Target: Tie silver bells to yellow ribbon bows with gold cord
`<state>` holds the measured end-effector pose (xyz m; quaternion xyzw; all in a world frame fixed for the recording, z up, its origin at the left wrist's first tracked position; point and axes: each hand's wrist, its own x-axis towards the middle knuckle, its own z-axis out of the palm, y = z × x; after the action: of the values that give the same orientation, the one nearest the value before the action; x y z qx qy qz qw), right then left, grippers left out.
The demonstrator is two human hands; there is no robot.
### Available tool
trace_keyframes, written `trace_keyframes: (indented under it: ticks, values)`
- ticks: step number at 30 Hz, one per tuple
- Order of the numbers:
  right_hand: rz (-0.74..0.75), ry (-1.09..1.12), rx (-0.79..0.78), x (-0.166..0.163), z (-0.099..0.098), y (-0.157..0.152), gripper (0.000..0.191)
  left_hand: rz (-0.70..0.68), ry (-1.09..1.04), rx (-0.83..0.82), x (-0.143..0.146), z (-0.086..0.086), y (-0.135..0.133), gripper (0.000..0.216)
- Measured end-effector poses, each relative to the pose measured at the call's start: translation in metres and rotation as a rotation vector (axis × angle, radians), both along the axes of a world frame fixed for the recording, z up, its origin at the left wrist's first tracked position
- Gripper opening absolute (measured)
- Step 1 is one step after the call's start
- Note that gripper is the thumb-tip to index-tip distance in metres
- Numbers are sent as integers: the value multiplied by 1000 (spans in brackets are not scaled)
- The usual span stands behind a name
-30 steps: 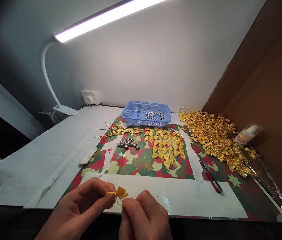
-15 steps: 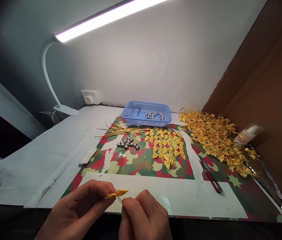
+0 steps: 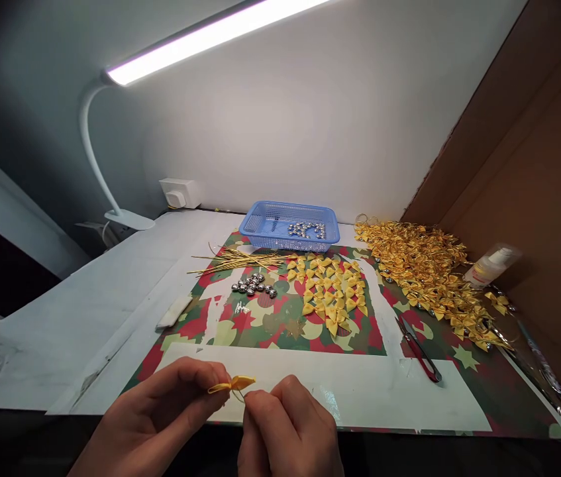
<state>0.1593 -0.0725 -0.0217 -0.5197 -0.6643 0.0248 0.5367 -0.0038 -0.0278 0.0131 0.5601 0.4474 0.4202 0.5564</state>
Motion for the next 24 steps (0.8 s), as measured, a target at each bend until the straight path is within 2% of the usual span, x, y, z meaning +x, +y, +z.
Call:
trace_keyframes:
  ticks: [5,13,20,24]
  values:
    - [16,0,-13,0,-1,0,19,-15,15,13,0,0,-1,7]
    - [52,-18,-26,2,-1,0,18,51,5,50,3,1,-2,9]
    - [87,23,-53,5,-4,2,16,111,-55,2,10,9,-6,9]
    - [82,45,-61,5,-6,5,17,100,-98,-45,10,9,-6,8]
